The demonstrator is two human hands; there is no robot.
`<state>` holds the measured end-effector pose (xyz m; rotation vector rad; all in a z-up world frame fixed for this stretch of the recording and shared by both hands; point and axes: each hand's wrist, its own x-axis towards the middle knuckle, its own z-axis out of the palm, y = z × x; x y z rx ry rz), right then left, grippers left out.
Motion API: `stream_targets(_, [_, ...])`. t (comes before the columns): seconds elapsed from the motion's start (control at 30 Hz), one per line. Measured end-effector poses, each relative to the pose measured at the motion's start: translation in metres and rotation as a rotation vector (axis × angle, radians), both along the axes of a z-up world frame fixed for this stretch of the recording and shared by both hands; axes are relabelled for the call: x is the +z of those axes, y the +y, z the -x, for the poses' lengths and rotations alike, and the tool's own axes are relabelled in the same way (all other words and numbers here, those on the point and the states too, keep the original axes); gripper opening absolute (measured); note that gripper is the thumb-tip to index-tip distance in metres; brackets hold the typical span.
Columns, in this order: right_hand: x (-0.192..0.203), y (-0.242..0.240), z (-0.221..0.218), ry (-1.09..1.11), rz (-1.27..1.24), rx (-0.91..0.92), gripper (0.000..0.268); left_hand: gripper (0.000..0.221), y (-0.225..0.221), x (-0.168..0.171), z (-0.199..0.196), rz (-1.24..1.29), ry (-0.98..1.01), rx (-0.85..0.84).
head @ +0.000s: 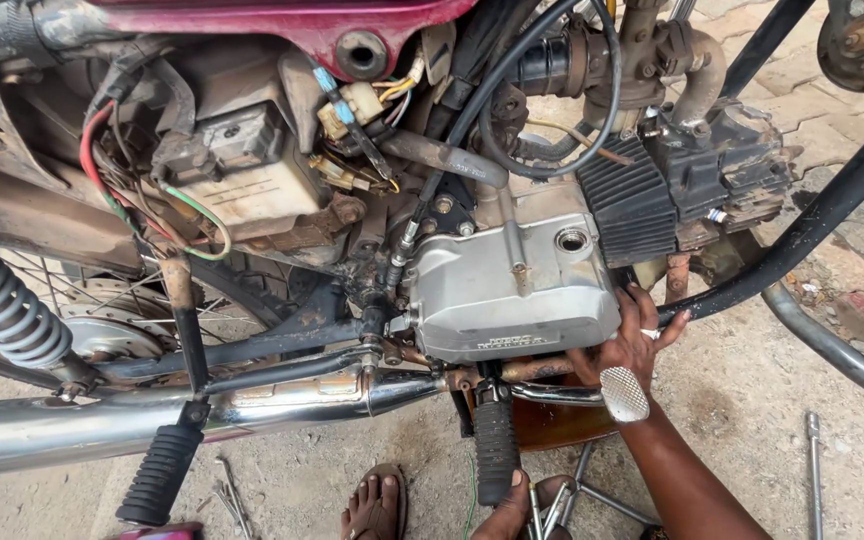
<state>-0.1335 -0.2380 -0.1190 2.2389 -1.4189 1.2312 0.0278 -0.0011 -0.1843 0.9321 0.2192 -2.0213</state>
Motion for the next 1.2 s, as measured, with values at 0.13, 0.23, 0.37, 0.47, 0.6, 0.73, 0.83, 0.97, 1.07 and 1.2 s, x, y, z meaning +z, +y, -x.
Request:
stream_targets(0.13, [0.0,-0.001,0.002,-0.013,-0.003,0.018,0.047,0.068,0.012,0.077,0.011,-0.066,-0.059,0.074])
stream_targets(0.23, [-0.003,-0.001,0.004,0.001,-0.024,0.024,0.062,0.06,0.028,0.138,0.016,0.218,-0.406,0.009])
stream_targets(0.37, [-0.003,-0.002,0.005,0.017,0.013,0.034,0.059,0.055,0.026,0.203,0.02,-0.011,-0.238,0.054])
stream_targets(0.47, [0.0,-0.001,0.008,0.032,0.015,0.066,0.049,0.052,0.029,0.197,0.024,-0.056,-0.183,0.103])
stream_targets(0.6, [0.022,0.002,0.021,0.039,-0.078,0.169,0.027,0.053,0.033,0.184,0.024,-0.003,-0.123,0.133])
stream_targets(0.73, [-0.006,-0.025,0.035,0.234,-0.21,0.098,0.036,0.051,0.035,0.215,0.023,-0.067,-0.143,0.087])
stream_targets(0.83, [0.002,-0.018,0.031,0.293,-0.245,0.002,0.048,0.047,0.035,0.227,0.024,-0.149,-0.137,0.038])
stream_targets(0.97, [0.01,-0.012,0.03,0.1,-0.164,0.104,0.04,0.049,0.043,0.219,0.029,-0.066,-0.107,0.041])
stream_targets(1.07, [0.025,0.0,0.032,0.035,-0.126,0.187,0.031,0.049,0.045,0.216,0.031,-0.061,-0.125,0.027])
stream_targets(1.2, [0.051,0.012,0.03,0.051,-0.162,0.243,0.016,0.054,0.045,0.224,0.025,-0.037,-0.189,0.035])
